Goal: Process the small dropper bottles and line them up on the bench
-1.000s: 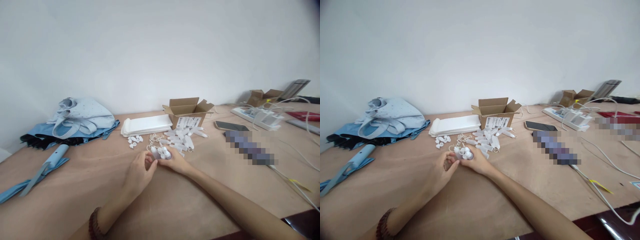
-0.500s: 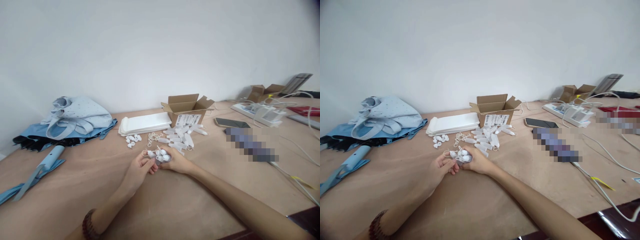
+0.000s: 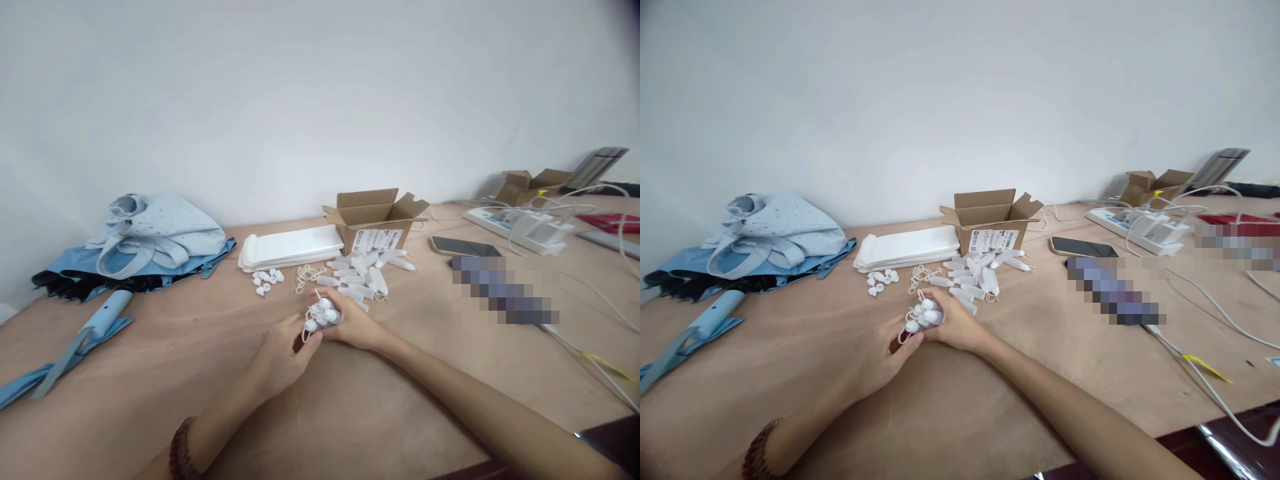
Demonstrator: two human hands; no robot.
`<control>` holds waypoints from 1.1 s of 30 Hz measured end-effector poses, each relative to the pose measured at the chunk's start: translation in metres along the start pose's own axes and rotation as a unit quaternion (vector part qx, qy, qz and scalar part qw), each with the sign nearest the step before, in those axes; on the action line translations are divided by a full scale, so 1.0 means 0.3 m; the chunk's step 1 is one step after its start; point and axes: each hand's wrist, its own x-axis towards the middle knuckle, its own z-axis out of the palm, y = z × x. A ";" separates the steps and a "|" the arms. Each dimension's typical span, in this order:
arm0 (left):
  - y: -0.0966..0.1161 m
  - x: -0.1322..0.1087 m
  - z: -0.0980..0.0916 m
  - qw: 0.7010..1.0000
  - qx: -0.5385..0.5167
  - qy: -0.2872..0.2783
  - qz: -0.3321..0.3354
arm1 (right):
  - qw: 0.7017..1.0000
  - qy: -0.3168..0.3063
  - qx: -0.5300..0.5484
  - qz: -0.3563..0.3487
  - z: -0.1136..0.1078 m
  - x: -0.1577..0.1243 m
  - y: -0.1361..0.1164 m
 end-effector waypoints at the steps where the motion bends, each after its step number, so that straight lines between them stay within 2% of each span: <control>1: 0.003 0.001 0.000 1.000 0.006 0.001 -0.004 | 1.000 0.002 -0.006 -0.004 0.002 -0.001 -0.001; 5: -0.007 0.000 0.007 0.998 0.048 0.048 -0.018 | 0.997 0.009 -0.062 -0.034 0.010 -0.003 -0.002; 9: -0.034 -0.004 0.006 0.989 0.065 0.124 0.041 | 0.972 0.047 -0.213 -0.085 0.003 -0.004 0.008; 13: -0.056 -0.008 0.006 0.982 0.113 0.133 0.066 | 0.944 0.033 -0.304 -0.123 -0.006 -0.002 0.024; 16: -0.066 -0.011 0.008 0.981 0.137 0.131 0.049 | 0.940 0.024 -0.311 -0.139 -0.006 0.000 0.028; 19: -0.058 -0.013 -0.001 0.979 0.142 0.141 0.041 | 0.950 0.016 -0.280 -0.139 -0.007 0.005 0.021; 23: -0.013 -0.014 -0.034 0.974 0.095 0.205 -0.018 | 0.967 0.035 -0.233 -0.101 -0.013 0.011 0.003; 25: 0.004 -0.013 -0.044 0.968 0.076 0.238 -0.016 | 0.970 0.049 -0.221 -0.086 -0.014 0.013 -0.003; 27: 0.006 -0.010 -0.042 0.970 0.072 0.228 0.046 | 0.970 0.057 -0.221 -0.079 -0.011 0.012 -0.005; 29: -0.008 -0.008 -0.031 0.973 0.082 0.187 0.110 | 0.968 0.061 -0.229 -0.077 -0.006 0.010 -0.002; 31: -0.027 -0.006 -0.018 0.973 0.094 0.158 0.141 | 0.965 0.054 -0.241 -0.084 0.001 0.006 0.003; 33: -0.041 -0.007 -0.010 0.971 0.092 0.157 0.154 | 0.960 0.044 -0.259 -0.099 0.008 0.002 0.009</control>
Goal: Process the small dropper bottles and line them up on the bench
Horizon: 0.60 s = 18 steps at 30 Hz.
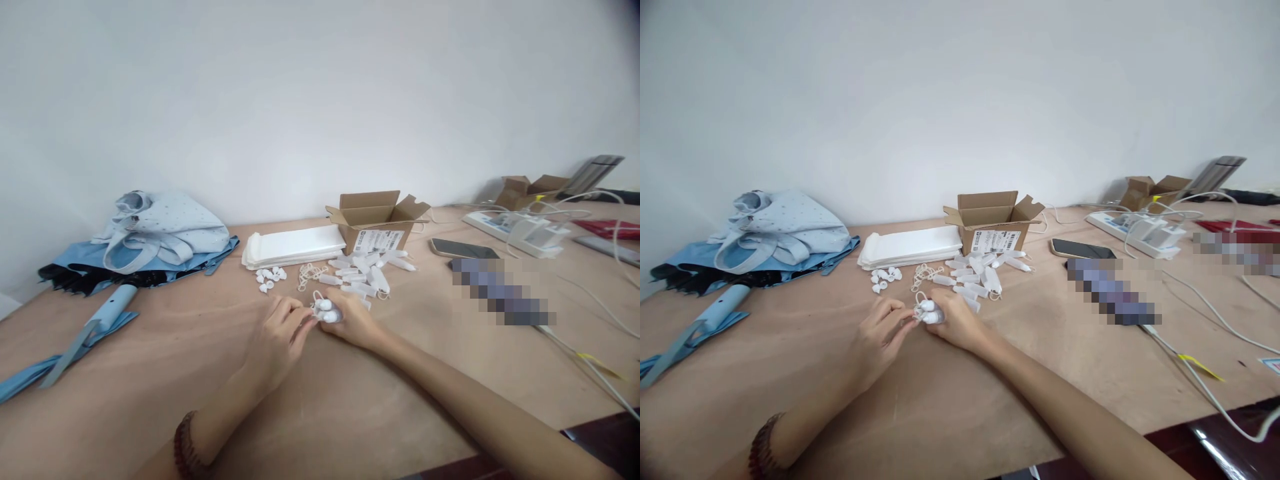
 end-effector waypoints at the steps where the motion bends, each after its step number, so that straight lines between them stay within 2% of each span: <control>1: -0.003 -0.002 0.001 1.000 -0.006 0.001 0.003 | 1.000 -0.004 -0.009 -0.010 0.004 -0.002 0.001; 6: 0.005 0.006 -0.007 1.000 -0.027 0.003 -0.004 | 0.998 0.005 -0.022 -0.053 0.023 0.009 0.009; 12: 0.039 0.027 -0.022 0.997 -0.022 0.068 -0.036 | 0.997 0.034 -0.014 -0.074 0.045 0.031 0.020; 15: 0.053 0.034 -0.029 0.995 -0.018 0.095 -0.023 | 0.997 0.041 -0.016 -0.066 0.049 0.031 0.020; 18: 0.052 0.034 -0.034 0.995 -0.018 0.094 0.006 | 0.997 0.053 -0.012 -0.053 0.055 0.028 0.022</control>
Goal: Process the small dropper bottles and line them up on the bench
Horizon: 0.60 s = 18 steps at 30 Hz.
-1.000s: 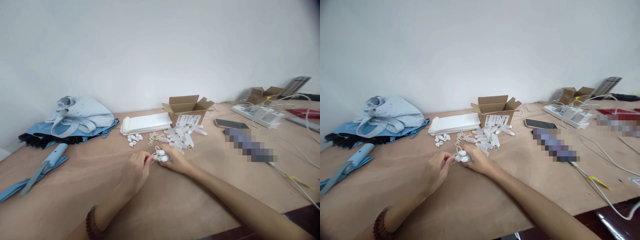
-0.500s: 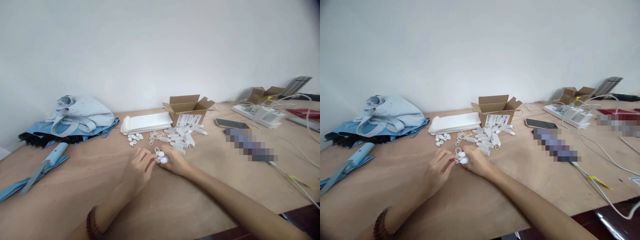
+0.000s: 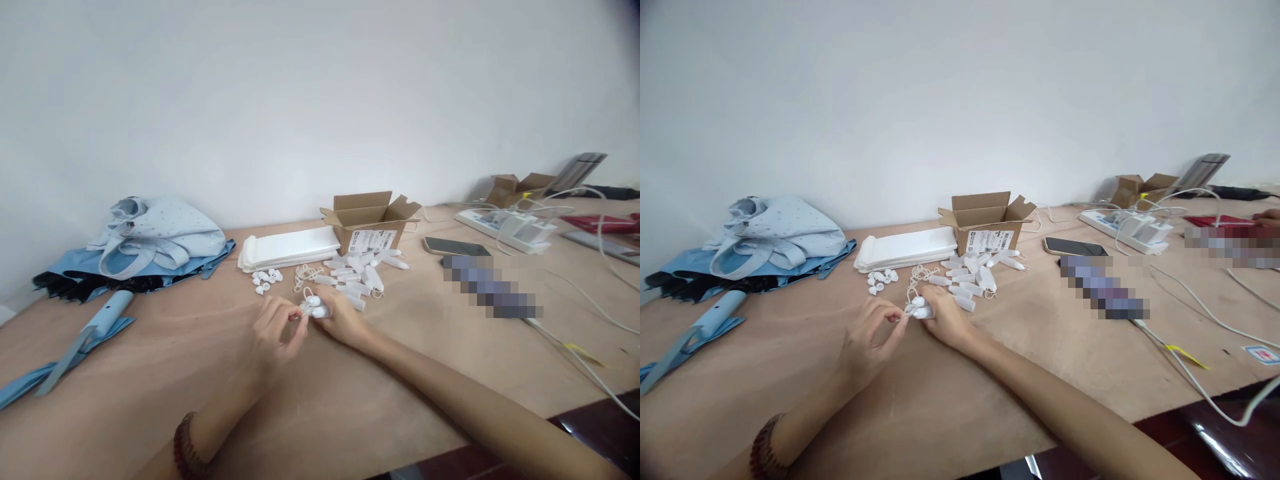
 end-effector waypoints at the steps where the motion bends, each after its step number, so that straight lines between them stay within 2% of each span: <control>1: -0.003 -0.001 -0.001 1.000 -0.002 -0.005 0.006 | 1.000 0.004 -0.005 0.001 0.003 -0.002 0.002; 6: -0.030 -0.019 0.004 0.997 0.023 -0.057 0.038 | 0.999 -0.002 -0.051 -0.010 0.016 -0.010 0.012; 12: -0.054 -0.027 0.009 0.994 0.060 -0.064 0.065 | 0.996 -0.016 -0.089 -0.025 0.013 -0.007 0.008; 15: -0.039 -0.019 -0.001 0.998 0.029 -0.035 0.052 | 0.996 -0.018 -0.080 -0.018 0.010 -0.001 0.009; 18: -0.021 -0.007 -0.015 0.999 -0.006 0.039 -0.035 | 0.998 -0.009 -0.061 -0.008 0.009 0.002 0.019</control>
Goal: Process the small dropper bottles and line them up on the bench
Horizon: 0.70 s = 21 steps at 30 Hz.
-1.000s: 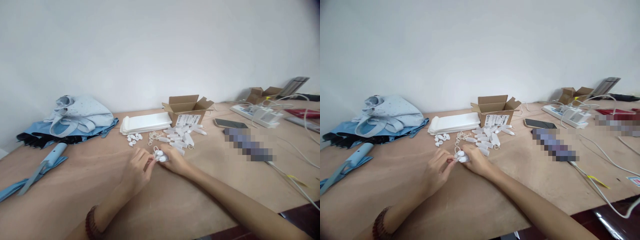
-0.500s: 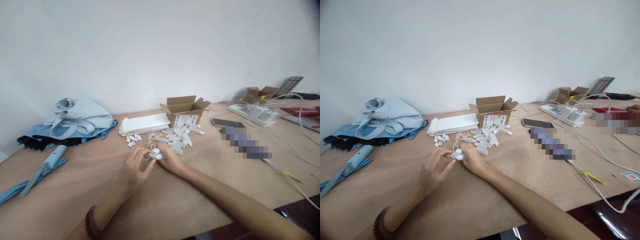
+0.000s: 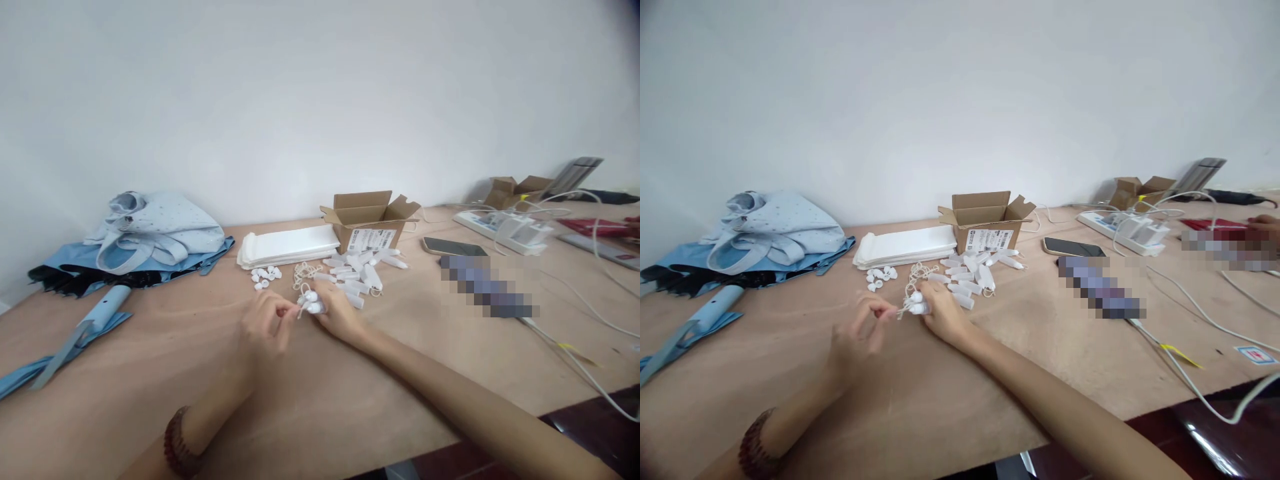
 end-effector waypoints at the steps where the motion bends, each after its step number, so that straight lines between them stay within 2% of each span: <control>1: 0.002 0.003 -0.004 0.999 -0.005 0.019 -0.035 | 1.000 0.000 0.001 0.000 0.000 0.000 0.003; 3: -0.004 0.008 -0.006 0.996 -0.012 0.021 -0.084 | 1.000 -0.007 -0.009 -0.003 0.000 -0.001 0.005; 5: -0.019 0.009 -0.002 0.995 -0.022 -0.020 -0.099 | 0.999 -0.013 -0.032 -0.010 -0.001 -0.005 0.000; 8: -0.039 0.004 0.011 0.992 -0.029 -0.089 -0.086 | 0.997 -0.019 -0.073 -0.024 -0.001 -0.014 -0.014; 10: -0.042 0.001 0.017 0.991 -0.029 -0.110 -0.070 | 0.994 -0.027 -0.098 -0.028 -0.002 -0.018 -0.020; 15: -0.029 -0.005 0.016 0.992 -0.018 -0.105 -0.062 | 0.991 -0.044 -0.119 -0.035 -0.010 -0.016 -0.022; 21: -0.018 -0.010 0.016 0.989 -0.036 -0.077 -0.121 | 0.995 -0.052 -0.077 -0.024 -0.017 -0.008 -0.032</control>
